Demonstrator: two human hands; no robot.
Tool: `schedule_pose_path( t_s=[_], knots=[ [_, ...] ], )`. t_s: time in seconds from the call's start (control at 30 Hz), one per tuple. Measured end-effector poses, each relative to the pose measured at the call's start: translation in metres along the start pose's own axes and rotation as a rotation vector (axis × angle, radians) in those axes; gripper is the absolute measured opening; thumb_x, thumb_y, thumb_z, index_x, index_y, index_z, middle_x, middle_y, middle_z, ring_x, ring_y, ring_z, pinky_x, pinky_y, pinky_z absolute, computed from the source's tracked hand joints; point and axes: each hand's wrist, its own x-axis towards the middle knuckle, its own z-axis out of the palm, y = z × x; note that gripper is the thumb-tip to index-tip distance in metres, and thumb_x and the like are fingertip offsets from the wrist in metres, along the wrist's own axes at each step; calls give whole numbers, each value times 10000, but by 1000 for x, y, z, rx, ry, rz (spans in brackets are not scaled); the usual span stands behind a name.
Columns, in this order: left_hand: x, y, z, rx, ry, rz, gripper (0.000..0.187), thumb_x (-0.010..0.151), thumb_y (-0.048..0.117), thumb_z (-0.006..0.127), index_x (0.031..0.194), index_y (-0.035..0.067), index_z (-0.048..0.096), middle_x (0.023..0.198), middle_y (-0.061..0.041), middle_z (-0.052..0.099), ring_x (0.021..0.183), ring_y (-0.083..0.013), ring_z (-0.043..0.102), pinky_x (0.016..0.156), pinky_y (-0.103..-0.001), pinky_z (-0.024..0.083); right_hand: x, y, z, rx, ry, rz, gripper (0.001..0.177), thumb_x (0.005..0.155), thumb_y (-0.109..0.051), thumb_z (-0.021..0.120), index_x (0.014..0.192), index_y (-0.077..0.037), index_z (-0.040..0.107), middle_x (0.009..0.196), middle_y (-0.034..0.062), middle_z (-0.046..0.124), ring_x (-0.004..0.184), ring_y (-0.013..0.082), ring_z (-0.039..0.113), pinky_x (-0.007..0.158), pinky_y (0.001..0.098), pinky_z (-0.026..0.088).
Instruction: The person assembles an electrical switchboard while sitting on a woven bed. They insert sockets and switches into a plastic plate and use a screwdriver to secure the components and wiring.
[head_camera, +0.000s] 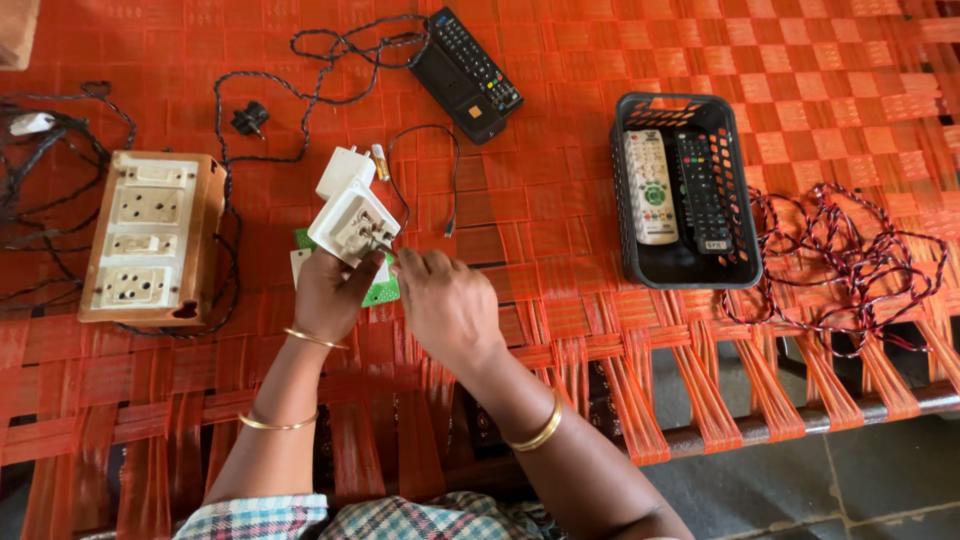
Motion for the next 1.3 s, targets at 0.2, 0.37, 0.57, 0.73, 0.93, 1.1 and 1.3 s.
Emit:
schedule_pose_path(
  t_s=[0.2,0.37,0.57,0.73,0.93,1.1,1.3],
  knots=[
    [-2,13,-3,52,23,57,234,940,108,702,1152,11,684,955,-107,770,782,-184,730,699,-324,553,-3,12,20,492,-248,357,261,1061,-314,556,1048,-85,681,661,87,626,569,250,640,538,388,481],
    [1,6,-10,9,37,143,251,931,129,718,1159,24,698,1002,-107,777,846,-178,741,737,-333,563,-2,22,33,1146,-344,552,291,1093,-333,534,1098,-50,601,691,-4,550,537,93,520,488,254,404],
    [13,-37,2,-328,108,95,324,951,194,714,1217,21,648,1031,-12,732,911,-100,652,768,-291,542,5,22,28,1279,-398,681,280,1046,-332,531,1161,-85,595,670,55,596,444,49,423,397,202,318],
    [21,-65,13,-694,60,-24,316,950,184,740,1177,-4,626,916,-15,688,765,-98,603,658,-278,499,10,16,23,1053,-249,589,366,930,-115,663,1294,-139,647,878,0,674,618,39,519,482,211,410],
    [15,-47,8,-483,12,-41,353,905,113,720,1222,25,593,1046,-40,735,913,-108,656,802,-281,545,10,10,6,328,69,88,262,906,-94,742,1167,-119,733,992,66,763,825,129,727,705,308,594],
    [14,-27,2,-409,63,-168,448,917,138,709,1298,16,507,1121,-62,731,969,-127,676,865,-305,553,20,19,-7,261,-59,279,262,877,-156,758,1136,-134,723,1040,35,773,813,141,760,678,290,616],
    [16,-30,5,-529,63,-73,465,920,113,688,1325,9,484,1151,-68,710,1020,-130,658,884,-295,545,20,19,-14,325,4,77,214,874,-142,770,1085,-112,752,1093,59,746,877,150,766,665,260,646]
  ],
)
